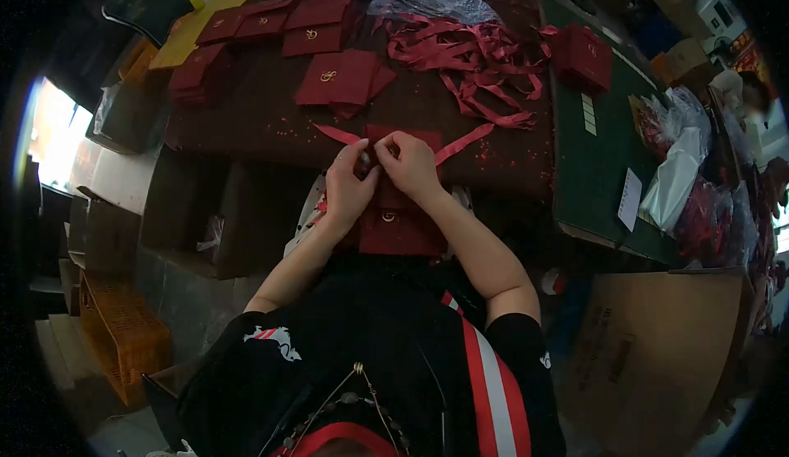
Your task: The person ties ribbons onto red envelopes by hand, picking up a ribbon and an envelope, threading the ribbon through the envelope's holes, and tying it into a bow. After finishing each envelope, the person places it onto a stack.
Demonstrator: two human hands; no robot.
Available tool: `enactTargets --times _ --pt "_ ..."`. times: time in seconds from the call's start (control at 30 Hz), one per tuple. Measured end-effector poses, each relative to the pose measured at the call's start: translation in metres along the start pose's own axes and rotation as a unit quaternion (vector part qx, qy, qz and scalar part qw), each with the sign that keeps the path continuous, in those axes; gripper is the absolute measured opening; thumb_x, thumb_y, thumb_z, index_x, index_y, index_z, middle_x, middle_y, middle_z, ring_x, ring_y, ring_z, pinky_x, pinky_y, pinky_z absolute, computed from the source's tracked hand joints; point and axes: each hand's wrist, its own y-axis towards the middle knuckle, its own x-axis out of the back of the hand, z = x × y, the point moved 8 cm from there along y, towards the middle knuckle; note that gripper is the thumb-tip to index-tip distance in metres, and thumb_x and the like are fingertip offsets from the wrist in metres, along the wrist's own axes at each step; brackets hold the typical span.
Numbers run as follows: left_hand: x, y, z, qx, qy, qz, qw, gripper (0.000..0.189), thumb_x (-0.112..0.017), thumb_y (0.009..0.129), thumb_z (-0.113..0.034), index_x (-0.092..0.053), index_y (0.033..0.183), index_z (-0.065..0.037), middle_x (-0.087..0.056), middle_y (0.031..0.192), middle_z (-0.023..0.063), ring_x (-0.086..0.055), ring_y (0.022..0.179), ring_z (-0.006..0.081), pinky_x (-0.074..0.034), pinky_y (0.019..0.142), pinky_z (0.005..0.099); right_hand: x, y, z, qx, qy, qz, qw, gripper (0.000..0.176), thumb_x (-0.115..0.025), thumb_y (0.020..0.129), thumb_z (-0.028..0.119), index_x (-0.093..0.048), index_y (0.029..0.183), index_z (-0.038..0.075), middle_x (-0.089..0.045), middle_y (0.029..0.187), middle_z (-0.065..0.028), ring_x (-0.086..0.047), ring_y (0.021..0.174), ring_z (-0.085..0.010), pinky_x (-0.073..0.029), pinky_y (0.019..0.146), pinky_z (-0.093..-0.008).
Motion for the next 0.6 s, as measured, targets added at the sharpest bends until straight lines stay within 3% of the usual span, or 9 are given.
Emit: enactTargets --times 0.07,0.17,0.23,0.33,0.37,0.43,0.5,0.6 --pt "-0.004 -0.001 0.007 0.062 -0.037 0.038 0.997 0.048 -0.078 0.080 -0.006 -0.063 0.125 0.001 -0.069 0.108 0.0153 -0.069 0.090 0.0249 -0.055 0.078 0.0344 -0.002 0.000 -0.005 0.009 0.016 0.002 1.000 0.023 -0.069 0.091 0.026 -0.069 0.090 0.003 -0.068 0.080 -0.0134 -0.068 0.074 -0.0300 -0.051 0.065 -0.0426" --pt "-0.004 -0.003 0.009 0.060 -0.052 0.031 0.996 0.049 -0.078 0.080 -0.006 -0.063 0.126 0.001 -0.068 0.108 0.0156 -0.069 0.090 0.0265 -0.055 0.079 0.0360 -0.006 -0.001 -0.007 0.043 0.009 -0.020 0.999 0.021 -0.070 0.091 0.025 -0.069 0.090 0.003 -0.069 0.082 -0.0137 -0.068 0.075 -0.0309 -0.051 0.065 -0.0427" --pt "-0.005 -0.005 0.008 0.075 -0.040 0.038 0.996 0.049 -0.078 0.080 -0.006 -0.062 0.126 0.001 -0.068 0.108 0.0159 -0.069 0.092 0.0269 -0.055 0.080 0.0366 -0.002 -0.004 0.010 0.167 -0.074 -0.078 0.980 0.019 -0.070 0.090 0.022 -0.068 0.090 0.004 -0.069 0.082 -0.0136 -0.068 0.075 -0.0317 -0.051 0.066 -0.0439" --pt "-0.004 -0.007 -0.001 0.064 -0.017 0.042 0.997 0.049 -0.076 0.081 -0.005 -0.062 0.126 0.001 -0.068 0.109 0.0163 -0.068 0.096 0.0270 -0.055 0.083 0.0370 -0.003 -0.006 0.021 0.243 -0.105 -0.075 0.961 0.017 -0.070 0.090 0.021 -0.067 0.089 0.004 -0.069 0.083 -0.0134 -0.068 0.076 -0.0322 -0.052 0.066 -0.0442" --pt "-0.003 -0.008 -0.006 0.039 -0.006 0.040 0.998 0.048 -0.076 0.081 -0.004 -0.061 0.127 0.002 -0.067 0.109 0.0164 -0.068 0.098 0.0267 -0.054 0.085 0.0368 -0.003 -0.007 0.021 0.242 -0.105 -0.075 0.962 0.017 -0.070 0.090 0.021 -0.067 0.089 0.004 -0.069 0.083 -0.0134 -0.068 0.076 -0.0322 -0.052 0.066 -0.0442" --pt "-0.005 -0.006 -0.007 0.029 0.004 0.044 0.999 0.047 -0.074 0.082 -0.004 -0.061 0.127 0.002 -0.067 0.110 0.0164 -0.067 0.099 0.0275 -0.054 0.086 0.0369 -0.004 -0.001 0.008 0.130 -0.047 -0.036 0.990 0.017 -0.071 0.089 0.021 -0.068 0.089 0.004 -0.069 0.084 -0.0128 -0.069 0.076 -0.0308 -0.053 0.067 -0.0426" --pt "-0.004 -0.004 -0.004 0.020 0.015 0.050 0.998 0.046 -0.072 0.084 -0.004 -0.062 0.128 0.002 -0.067 0.111 0.0164 -0.067 0.101 0.0284 -0.054 0.087 0.0369 0.002 0.002 0.004 0.101 -0.029 -0.020 0.994 0.017 -0.072 0.088 0.021 -0.070 0.090 0.004 -0.070 0.084 -0.0123 -0.069 0.076 -0.0296 -0.053 0.067 -0.0418" --pt "-0.005 0.013 0.014 0.058 -0.147 0.154 0.975 0.039 -0.069 0.089 -0.007 -0.066 0.128 -0.001 -0.066 0.110 0.0151 -0.066 0.099 0.0294 -0.053 0.087 0.0359 0.011 0.012 -0.007 0.052 -0.001 -0.006 0.999 0.017 -0.076 0.085 0.021 -0.074 0.092 0.006 -0.069 0.085 -0.0113 -0.069 0.077 -0.0266 -0.053 0.069 -0.0400"
